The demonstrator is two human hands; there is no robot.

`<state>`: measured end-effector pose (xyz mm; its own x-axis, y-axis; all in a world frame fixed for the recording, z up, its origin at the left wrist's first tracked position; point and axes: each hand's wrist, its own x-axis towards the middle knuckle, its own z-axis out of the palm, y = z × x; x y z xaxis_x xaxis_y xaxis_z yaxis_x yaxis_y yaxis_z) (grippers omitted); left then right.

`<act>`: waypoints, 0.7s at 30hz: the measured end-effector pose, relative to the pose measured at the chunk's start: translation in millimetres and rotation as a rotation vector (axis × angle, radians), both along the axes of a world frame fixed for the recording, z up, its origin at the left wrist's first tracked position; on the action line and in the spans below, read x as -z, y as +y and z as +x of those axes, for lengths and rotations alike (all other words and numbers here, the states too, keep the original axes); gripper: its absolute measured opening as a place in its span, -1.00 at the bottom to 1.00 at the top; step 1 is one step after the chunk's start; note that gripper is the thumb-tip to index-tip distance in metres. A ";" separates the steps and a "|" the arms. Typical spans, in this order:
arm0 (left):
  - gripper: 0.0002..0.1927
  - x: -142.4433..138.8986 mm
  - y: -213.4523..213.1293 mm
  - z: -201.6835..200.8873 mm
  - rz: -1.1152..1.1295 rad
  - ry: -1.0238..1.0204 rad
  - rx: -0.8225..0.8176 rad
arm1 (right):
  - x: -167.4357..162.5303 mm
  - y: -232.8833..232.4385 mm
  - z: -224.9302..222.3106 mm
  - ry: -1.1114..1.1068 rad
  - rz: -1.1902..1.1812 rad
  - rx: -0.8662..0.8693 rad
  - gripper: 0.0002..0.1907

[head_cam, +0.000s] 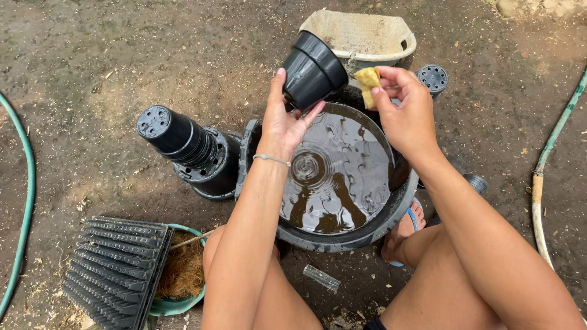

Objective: The person sits on the ground and washes black plastic plant pots using a yellow sponge and water from a bucket. They scrub the inside and outside of each pot, rinse it in the bucket, and place it on a stack of clean pots.

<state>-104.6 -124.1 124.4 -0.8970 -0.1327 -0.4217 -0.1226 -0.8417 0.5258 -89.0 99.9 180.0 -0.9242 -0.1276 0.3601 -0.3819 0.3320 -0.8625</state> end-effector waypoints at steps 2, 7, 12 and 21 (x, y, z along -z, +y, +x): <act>-0.09 -2.6 7.6 2.8 -0.027 -0.006 0.032 | -3.4 -0.4 4.7 0.093 0.054 0.048 -0.73; -0.05 -3.2 32.5 11.6 -0.212 0.144 0.201 | -16.0 -0.7 13.0 0.406 0.204 0.071 -0.69; -0.05 -7.1 42.6 16.3 -0.166 0.170 0.211 | -14.2 0.1 9.8 0.473 0.319 0.081 -0.70; -0.03 -32.8 4.3 22.0 0.090 0.260 0.131 | 6.3 -9.1 -4.4 0.350 0.204 0.039 -0.74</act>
